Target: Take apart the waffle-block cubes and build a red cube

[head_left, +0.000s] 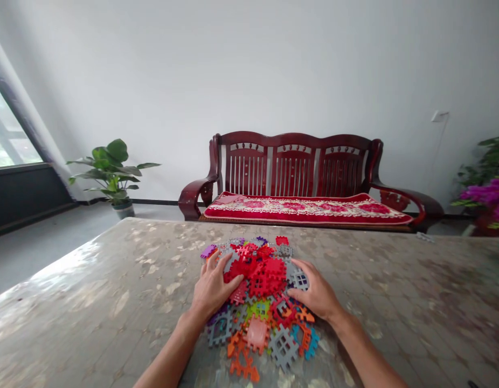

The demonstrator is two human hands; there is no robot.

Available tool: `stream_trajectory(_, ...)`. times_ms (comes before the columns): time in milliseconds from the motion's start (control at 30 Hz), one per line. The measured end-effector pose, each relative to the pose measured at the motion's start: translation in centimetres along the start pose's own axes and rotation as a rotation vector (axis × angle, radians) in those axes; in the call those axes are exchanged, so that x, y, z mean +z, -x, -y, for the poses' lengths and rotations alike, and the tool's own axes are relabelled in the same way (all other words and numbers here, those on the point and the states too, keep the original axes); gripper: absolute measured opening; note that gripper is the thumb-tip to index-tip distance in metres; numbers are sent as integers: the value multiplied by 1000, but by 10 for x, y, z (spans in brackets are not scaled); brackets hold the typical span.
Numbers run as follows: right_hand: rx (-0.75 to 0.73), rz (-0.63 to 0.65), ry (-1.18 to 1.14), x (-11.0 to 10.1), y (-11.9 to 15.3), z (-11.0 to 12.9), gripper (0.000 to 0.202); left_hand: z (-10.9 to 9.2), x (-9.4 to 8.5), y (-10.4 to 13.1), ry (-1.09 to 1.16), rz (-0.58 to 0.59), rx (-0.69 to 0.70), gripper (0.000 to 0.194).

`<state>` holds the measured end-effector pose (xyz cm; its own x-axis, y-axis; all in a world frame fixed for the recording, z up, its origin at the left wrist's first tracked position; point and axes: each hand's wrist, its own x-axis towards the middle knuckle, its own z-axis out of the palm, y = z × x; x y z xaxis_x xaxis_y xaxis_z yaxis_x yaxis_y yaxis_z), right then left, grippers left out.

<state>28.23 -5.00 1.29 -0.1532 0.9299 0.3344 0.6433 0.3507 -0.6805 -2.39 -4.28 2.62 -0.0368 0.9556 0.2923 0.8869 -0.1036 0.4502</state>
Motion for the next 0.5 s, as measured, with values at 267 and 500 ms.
stream_trajectory(267, -32, -7, -106, 5, -11, 15, 64, -24, -5, -5, 0, 46, 21, 67)
stream_trajectory(500, 6, -51, -186, 8, -26, 23, 49, -46, -12, -11, -60, 68, 89, 62)
